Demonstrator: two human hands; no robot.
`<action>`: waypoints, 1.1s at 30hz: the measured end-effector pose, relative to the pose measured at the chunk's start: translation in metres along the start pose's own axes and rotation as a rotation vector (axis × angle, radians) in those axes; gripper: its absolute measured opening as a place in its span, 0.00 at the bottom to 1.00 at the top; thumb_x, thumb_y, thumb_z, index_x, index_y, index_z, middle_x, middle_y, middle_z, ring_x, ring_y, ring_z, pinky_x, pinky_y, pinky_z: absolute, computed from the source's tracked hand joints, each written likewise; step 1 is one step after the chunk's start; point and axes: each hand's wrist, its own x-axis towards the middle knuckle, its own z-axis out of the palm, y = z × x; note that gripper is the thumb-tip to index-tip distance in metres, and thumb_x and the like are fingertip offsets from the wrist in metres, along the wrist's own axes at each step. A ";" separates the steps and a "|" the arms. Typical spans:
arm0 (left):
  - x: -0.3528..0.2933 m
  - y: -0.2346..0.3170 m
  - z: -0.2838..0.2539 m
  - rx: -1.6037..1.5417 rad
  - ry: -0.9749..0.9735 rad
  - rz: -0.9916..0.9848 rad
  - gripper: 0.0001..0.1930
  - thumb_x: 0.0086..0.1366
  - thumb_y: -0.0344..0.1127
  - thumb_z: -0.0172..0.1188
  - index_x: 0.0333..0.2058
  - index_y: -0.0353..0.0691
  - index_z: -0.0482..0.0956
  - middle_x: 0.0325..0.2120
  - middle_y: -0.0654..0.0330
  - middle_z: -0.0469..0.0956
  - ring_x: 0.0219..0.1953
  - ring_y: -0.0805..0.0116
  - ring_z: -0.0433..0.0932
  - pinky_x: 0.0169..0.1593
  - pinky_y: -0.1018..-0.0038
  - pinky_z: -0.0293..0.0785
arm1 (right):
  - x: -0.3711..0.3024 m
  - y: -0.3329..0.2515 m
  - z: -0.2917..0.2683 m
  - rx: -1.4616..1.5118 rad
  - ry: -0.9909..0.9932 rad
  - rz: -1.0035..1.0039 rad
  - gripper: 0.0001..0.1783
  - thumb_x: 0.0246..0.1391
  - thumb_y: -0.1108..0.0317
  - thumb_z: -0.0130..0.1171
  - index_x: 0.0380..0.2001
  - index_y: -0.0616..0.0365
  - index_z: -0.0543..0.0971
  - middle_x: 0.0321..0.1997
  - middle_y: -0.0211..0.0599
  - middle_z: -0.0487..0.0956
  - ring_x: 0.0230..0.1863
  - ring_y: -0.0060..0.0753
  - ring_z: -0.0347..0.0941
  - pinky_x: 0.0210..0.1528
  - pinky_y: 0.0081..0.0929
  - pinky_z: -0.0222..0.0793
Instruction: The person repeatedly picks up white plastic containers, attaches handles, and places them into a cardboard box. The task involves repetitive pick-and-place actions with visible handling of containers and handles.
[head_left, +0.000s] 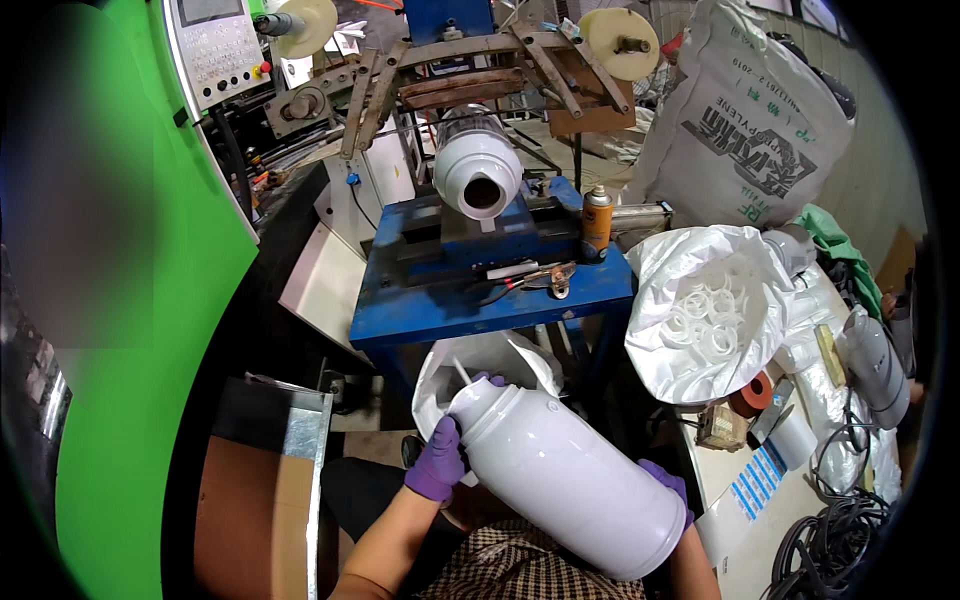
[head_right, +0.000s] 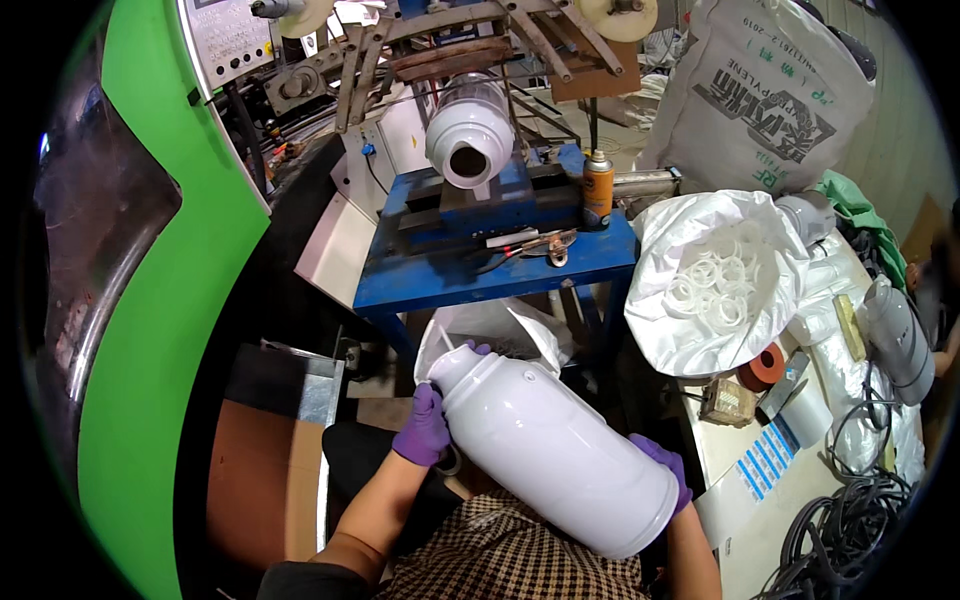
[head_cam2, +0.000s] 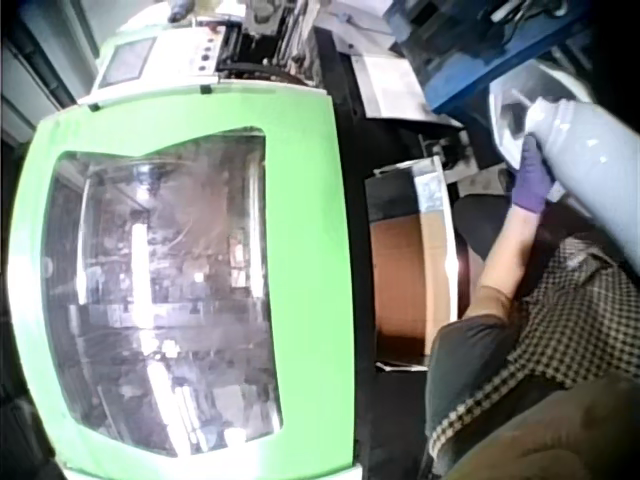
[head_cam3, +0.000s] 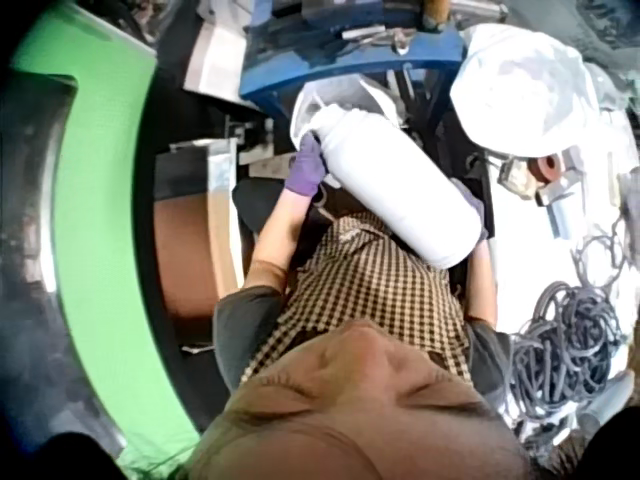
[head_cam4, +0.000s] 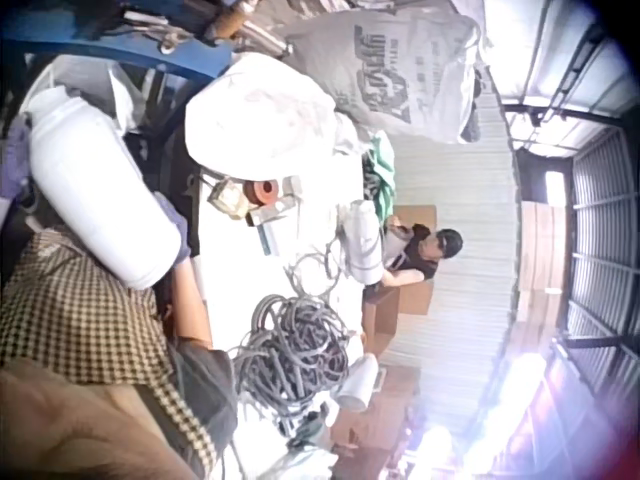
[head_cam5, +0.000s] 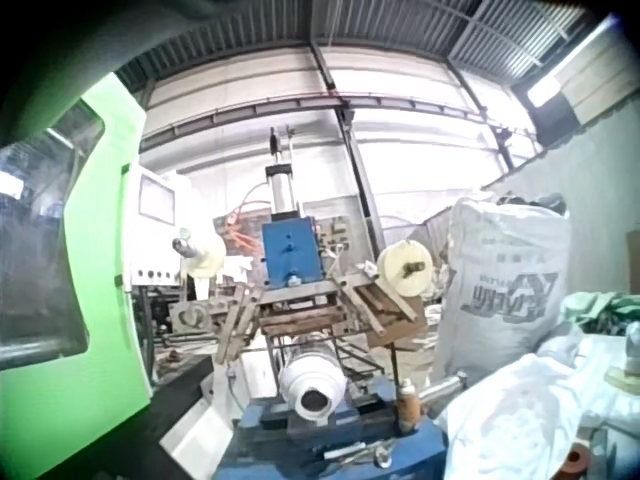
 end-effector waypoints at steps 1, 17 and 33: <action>0.012 0.002 -0.002 -0.033 -0.064 -0.023 0.58 0.56 0.71 0.68 0.73 0.39 0.53 0.70 0.59 0.64 0.71 0.62 0.63 0.73 0.62 0.59 | 0.002 0.001 -0.002 0.126 0.052 0.003 0.12 0.63 0.70 0.55 0.44 0.67 0.80 0.41 0.37 0.80 0.38 0.31 0.75 0.44 0.32 0.75; 0.003 0.043 0.022 1.425 0.011 0.737 0.36 0.41 0.46 0.82 0.50 0.41 0.80 0.56 0.52 0.78 0.58 0.46 0.76 0.65 0.51 0.68 | 0.065 -0.095 0.094 -0.620 0.099 -0.741 0.23 0.53 0.65 0.70 0.53 0.51 0.81 0.57 0.43 0.80 0.46 0.41 0.82 0.44 0.28 0.80; 0.013 -0.038 -0.005 1.650 -0.112 0.762 0.25 0.55 0.45 0.70 0.51 0.44 0.79 0.56 0.59 0.78 0.61 0.58 0.75 0.67 0.50 0.64 | 0.080 -0.069 0.157 -0.564 -0.234 -0.340 0.23 0.47 0.66 0.68 0.49 0.49 0.78 0.46 0.40 0.81 0.41 0.50 0.81 0.40 0.43 0.77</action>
